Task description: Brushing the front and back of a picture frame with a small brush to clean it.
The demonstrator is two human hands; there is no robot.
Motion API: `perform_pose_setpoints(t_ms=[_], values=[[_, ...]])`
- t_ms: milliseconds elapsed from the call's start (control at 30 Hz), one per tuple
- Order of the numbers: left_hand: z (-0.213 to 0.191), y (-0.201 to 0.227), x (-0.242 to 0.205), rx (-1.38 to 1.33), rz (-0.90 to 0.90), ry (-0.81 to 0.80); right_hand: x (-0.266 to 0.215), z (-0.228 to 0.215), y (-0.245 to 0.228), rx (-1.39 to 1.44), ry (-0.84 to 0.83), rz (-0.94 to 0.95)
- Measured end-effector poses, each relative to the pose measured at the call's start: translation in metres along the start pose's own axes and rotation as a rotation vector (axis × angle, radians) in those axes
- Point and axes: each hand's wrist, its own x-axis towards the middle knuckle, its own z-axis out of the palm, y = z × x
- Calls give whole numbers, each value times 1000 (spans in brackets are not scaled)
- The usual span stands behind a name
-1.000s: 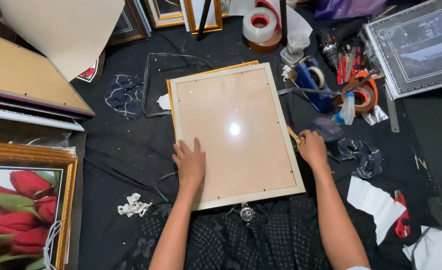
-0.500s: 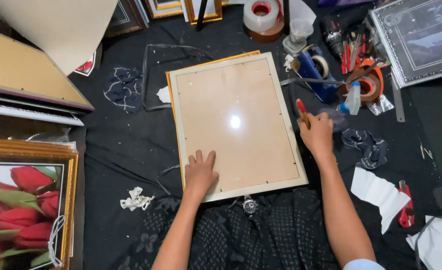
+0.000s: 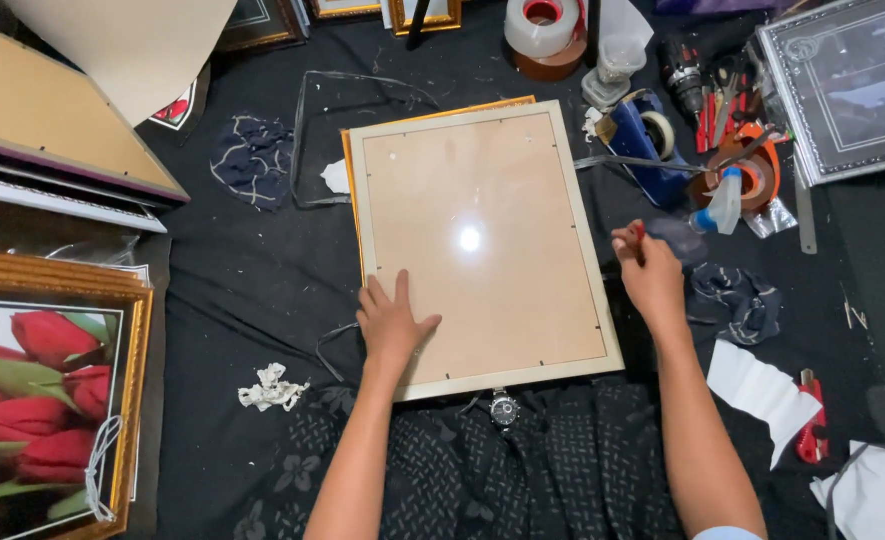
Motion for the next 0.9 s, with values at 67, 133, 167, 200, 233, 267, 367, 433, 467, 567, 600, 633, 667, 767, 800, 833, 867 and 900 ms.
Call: perform_pose_setpoints(t_ms=[67,133,167,200,233,267,367,433,467,567,600,633,667,767,800,833,867,900], values=[[-1,-7,2,-75,-48,0,-13,-7,-20,34,166,-228],[-6,-10,4,-146,-93,2,-14,-1,-20,73,335,-453],[-10,-9,4,-192,-82,19,-10,9,-11,10,229,-417],[-12,-9,2,-237,-73,32,-8,19,1,-53,121,-377],[-11,-10,0,-238,-75,27,-30,21,-13,-55,117,-375],[-13,-10,1,-236,-78,27,-49,22,-29,-143,-78,-350],[-13,-8,3,-240,-80,25,-115,-5,-103,-108,-487,-247],[-10,-9,3,-243,-81,18,-144,-18,-131,20,-701,-167],[-9,-10,5,-235,-82,15,-150,-18,-129,110,-786,-174],[-7,-11,3,-222,-76,0,-132,-9,-93,172,-696,-91],[-10,-11,5,-220,-64,2,-120,-5,-77,139,-512,-13],[-11,-11,2,-214,-56,-7,-109,-3,-45,142,-509,-1],[-13,-9,1,-208,-64,-14,-95,-3,-13,5,-332,78],[-11,-9,0,-191,-70,-24,-101,-19,12,-209,-3,42],[-9,-10,1,-182,-77,-19,-108,-26,8,-284,144,-82],[-11,-8,2,-185,-73,-18,-118,-16,12,-287,149,-81],[-12,-9,1,-184,-70,-22,-131,-6,17,-326,114,-101],[-13,-10,-1,-183,-68,-25,-143,5,21,-365,79,-122]])
